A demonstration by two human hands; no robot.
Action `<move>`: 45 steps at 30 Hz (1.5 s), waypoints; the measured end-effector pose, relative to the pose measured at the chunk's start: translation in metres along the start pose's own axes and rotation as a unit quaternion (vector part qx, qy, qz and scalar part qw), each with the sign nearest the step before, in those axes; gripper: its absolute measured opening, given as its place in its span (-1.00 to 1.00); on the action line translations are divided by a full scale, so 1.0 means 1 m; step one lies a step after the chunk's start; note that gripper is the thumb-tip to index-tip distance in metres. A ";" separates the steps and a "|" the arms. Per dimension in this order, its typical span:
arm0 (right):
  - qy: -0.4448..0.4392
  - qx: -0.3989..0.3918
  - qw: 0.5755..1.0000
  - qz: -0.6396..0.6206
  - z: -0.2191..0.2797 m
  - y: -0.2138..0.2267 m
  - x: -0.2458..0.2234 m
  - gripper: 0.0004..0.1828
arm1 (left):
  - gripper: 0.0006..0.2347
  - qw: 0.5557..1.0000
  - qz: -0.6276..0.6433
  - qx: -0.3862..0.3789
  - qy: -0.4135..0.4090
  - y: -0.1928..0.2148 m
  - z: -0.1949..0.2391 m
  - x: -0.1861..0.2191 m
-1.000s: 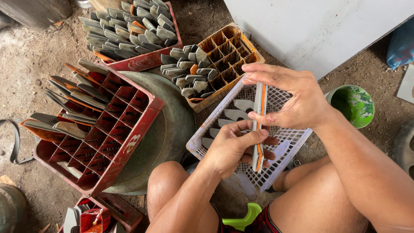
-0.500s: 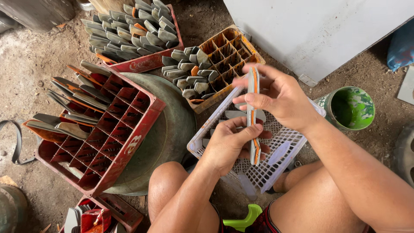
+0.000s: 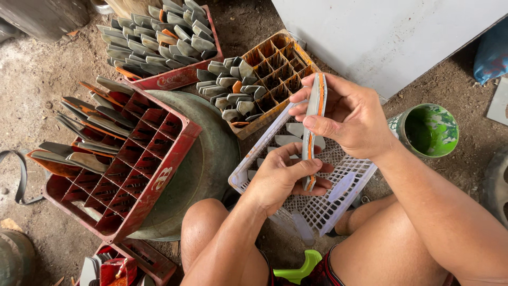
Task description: The person sits on the ground and repeatedly picks up two curved gray plastic pieces and one orange plastic piece from crates. They align the pieces together by hand and place the assembled unit into a white plastic basket. The person continues this process for multiple units.
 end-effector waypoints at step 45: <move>-0.096 0.134 0.958 -0.237 -0.048 -0.017 0.044 -0.49 | -0.45 0.958 0.224 -0.017 -0.176 -0.010 -0.017 -0.007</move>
Point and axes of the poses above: each hand's wrist, its own z-axis away from the middle knuckle, its own y-axis out of the back of the hand, x = y × z, the point moved 5 cm from there along -z, towards the middle knuckle, and after that the axes turned 5 degrees about -y, right-handed, at the moved point
